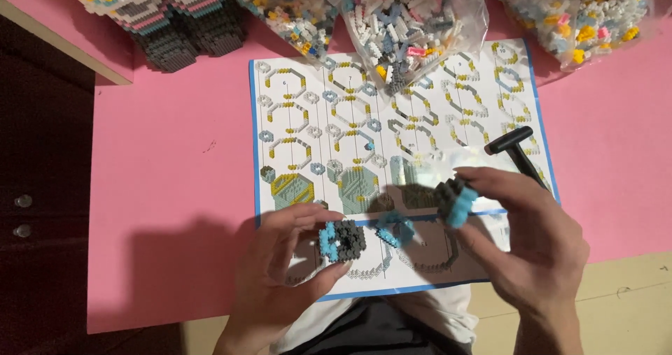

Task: Assembling a complex structure using small plastic building blocks following a manual, occasionally using a small hammer to tap pieces into place.

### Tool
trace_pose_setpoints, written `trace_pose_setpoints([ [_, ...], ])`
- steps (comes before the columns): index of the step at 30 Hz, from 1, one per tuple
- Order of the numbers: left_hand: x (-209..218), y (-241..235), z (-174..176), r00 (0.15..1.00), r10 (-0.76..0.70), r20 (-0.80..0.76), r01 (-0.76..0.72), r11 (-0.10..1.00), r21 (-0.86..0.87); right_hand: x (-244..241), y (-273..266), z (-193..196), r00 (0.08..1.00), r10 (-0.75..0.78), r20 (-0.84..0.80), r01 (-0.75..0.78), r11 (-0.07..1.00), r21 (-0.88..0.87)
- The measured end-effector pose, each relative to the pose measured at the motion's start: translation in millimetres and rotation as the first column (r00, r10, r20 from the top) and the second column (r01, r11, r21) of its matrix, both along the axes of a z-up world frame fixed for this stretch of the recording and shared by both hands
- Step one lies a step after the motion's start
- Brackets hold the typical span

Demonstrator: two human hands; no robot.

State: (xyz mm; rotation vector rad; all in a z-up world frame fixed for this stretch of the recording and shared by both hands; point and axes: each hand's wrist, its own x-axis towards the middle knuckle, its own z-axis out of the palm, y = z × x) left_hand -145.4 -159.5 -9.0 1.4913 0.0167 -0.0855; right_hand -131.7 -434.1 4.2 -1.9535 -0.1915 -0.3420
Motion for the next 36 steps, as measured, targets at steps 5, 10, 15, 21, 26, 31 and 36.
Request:
trace_pose_setpoints([
  [5,4,0,6,0.995,-0.036,0.089,0.035,0.999,0.023,-14,1,-15,0.974,0.087,0.211,-0.116,0.985,0.13],
  [10,4,1,2,0.992,-0.037,0.121,0.035,0.999,0.015,-21,4,-18,0.956,0.157,0.249,-0.183,0.98,0.084],
  [15,4,4,-4,0.976,-0.062,0.207,0.066,0.998,-0.013,-16,12,-15,0.928,0.172,0.331,-0.177,0.984,-0.014],
  [21,2,2,-6,0.986,-0.057,0.157,0.065,0.997,-0.051,-21,13,-18,0.923,0.197,0.33,-0.16,0.978,-0.138],
  [26,3,3,-6,0.98,-0.062,0.188,0.068,0.997,-0.027,-29,25,-24,0.909,-0.023,0.416,0.101,0.981,-0.167],
  [31,-2,4,-13,0.989,-0.089,0.117,0.091,0.996,-0.013,-31,22,-31,0.868,0.05,0.494,0.107,0.953,-0.283],
  [36,-1,6,-11,0.991,-0.106,0.085,0.103,0.994,0.044,-39,14,-41,0.981,-0.039,0.188,0.054,0.996,-0.071],
])
